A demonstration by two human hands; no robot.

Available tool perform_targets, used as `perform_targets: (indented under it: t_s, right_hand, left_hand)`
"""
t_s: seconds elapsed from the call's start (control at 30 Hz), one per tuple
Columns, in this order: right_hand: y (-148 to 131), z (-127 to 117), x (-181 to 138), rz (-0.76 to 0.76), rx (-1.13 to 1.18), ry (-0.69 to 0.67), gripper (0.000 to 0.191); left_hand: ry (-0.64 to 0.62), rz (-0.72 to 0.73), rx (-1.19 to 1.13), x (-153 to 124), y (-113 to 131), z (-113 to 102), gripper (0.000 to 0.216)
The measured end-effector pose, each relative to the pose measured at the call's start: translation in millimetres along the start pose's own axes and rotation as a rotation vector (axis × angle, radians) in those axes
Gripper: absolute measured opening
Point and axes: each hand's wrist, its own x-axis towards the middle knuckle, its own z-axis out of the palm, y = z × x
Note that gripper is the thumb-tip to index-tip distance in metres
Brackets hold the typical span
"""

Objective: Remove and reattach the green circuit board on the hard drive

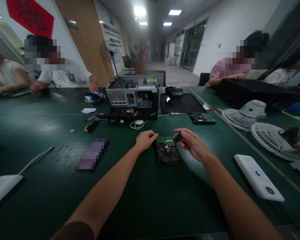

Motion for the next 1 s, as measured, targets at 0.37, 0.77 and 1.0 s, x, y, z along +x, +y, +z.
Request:
perform_targets:
  t_s: [0.37,0.77,1.0]
  right_hand:
    - [6,-6,3,-0.024,0.032,0.031,0.027]
    - [9,-7,3,0.117,0.126,-0.062,0.028]
    - [10,-12,5,0.088,0.134,0.002,0.029]
  left_hand:
    - [0.007,0.005,0.01,-1,1,0,0.036]
    - [-0.007,-0.003,0.012,-1,2,0,0.034]
    - [-0.017,-0.012,0.02,0,3,-2,0.034]
